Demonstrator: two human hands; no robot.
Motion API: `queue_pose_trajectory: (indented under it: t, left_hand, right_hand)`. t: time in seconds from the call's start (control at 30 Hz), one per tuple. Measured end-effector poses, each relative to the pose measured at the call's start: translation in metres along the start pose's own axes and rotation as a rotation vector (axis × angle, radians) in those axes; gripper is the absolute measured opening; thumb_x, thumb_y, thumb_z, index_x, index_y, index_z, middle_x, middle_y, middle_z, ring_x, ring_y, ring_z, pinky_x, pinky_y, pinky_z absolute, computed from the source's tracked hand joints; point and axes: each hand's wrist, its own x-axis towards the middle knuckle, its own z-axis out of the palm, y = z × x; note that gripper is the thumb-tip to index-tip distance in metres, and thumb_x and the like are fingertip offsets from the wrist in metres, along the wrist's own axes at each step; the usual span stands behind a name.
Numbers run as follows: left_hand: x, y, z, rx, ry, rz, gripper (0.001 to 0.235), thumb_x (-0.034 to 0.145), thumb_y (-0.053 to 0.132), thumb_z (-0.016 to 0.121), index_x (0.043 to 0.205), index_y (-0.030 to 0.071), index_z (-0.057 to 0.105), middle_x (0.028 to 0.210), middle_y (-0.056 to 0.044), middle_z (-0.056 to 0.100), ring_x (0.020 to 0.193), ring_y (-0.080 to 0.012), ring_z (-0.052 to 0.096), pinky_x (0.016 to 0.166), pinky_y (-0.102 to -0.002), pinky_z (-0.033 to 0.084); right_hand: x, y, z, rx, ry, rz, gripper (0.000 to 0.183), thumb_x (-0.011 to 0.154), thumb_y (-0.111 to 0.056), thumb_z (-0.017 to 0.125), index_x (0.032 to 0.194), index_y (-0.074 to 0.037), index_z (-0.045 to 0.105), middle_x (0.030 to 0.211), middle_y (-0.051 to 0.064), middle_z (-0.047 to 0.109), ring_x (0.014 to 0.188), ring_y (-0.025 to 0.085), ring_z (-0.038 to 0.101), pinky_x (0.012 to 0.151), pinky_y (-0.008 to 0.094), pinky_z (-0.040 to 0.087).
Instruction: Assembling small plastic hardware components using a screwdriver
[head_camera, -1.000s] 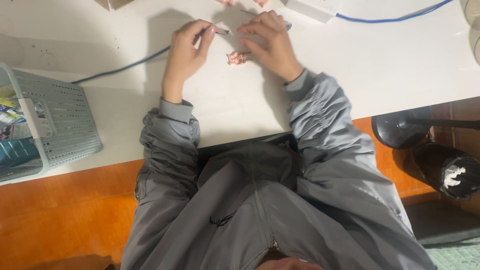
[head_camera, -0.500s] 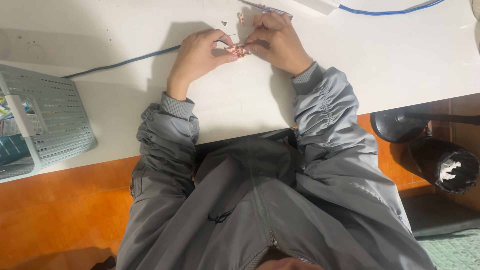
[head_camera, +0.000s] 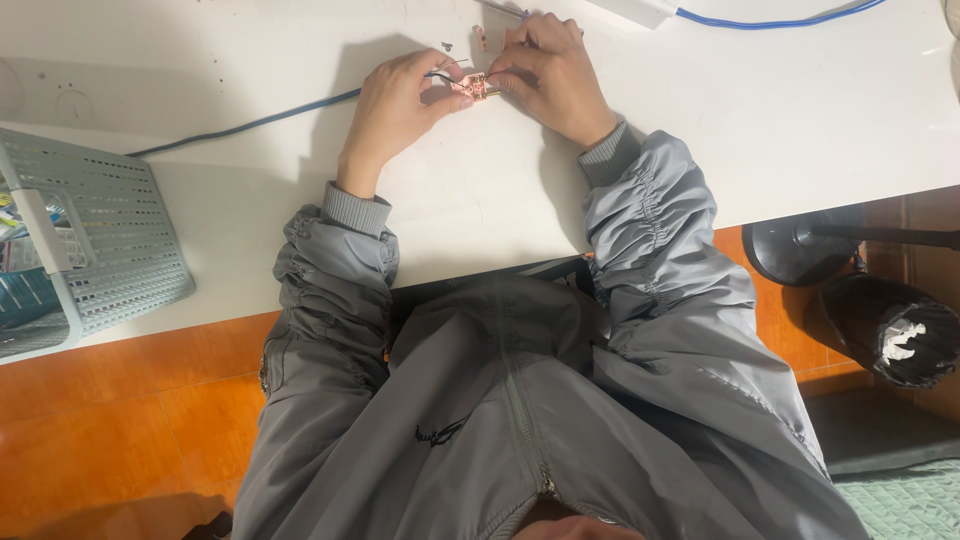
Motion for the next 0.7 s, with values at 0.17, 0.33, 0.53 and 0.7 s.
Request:
queue_pose_trajectory:
  t: [0.17, 0.33, 0.53, 0.7]
  left_hand:
    - [0.003, 0.001, 0.003, -0.083, 0.084, 0.03, 0.011, 0.111, 0.013, 0.081, 0.118, 0.012, 0.073, 0.119, 0.0, 0.086, 0.1, -0.0271, 0.08, 0.084, -0.04, 0.07]
    - [0.005, -0.006, 0.012, -0.017, 0.122, 0.09, 0.003, 0.108, 0.01, 0.079, 0.111, 0.01, 0.077, 0.113, 0.002, 0.089, 0.091, -0.0236, 0.079, 0.071, -0.036, 0.06]
    - [0.004, -0.007, 0.014, 0.03, 0.111, 0.122, 0.002, 0.11, 0.013, 0.078, 0.109, 0.013, 0.078, 0.11, 0.005, 0.088, 0.084, -0.0229, 0.076, 0.076, -0.038, 0.057]
    - [0.004, -0.005, 0.015, 0.031, 0.116, 0.109, 0.003, 0.111, 0.015, 0.079, 0.109, 0.015, 0.077, 0.111, 0.008, 0.088, 0.069, -0.0209, 0.067, 0.074, -0.038, 0.053]
  right_hand:
    - [0.0, 0.0, 0.002, 0.021, 0.028, 0.043, 0.012, 0.115, -0.03, 0.094, 0.117, -0.019, 0.09, 0.115, 0.001, 0.055, 0.11, 0.026, 0.056, 0.093, 0.044, 0.035]
    - [-0.002, 0.006, 0.009, 0.015, 0.01, 0.074, 0.011, 0.116, -0.032, 0.091, 0.117, -0.021, 0.09, 0.115, 0.002, 0.055, 0.112, 0.027, 0.056, 0.095, 0.046, 0.035]
    - [-0.003, 0.006, 0.012, -0.032, 0.01, 0.063, 0.009, 0.113, -0.029, 0.096, 0.115, -0.022, 0.092, 0.117, 0.002, 0.055, 0.112, 0.028, 0.057, 0.096, 0.047, 0.036]
    - [-0.002, 0.005, 0.011, -0.034, 0.02, 0.062, 0.007, 0.11, -0.027, 0.098, 0.114, -0.023, 0.094, 0.116, 0.0, 0.058, 0.111, 0.026, 0.056, 0.096, 0.046, 0.035]
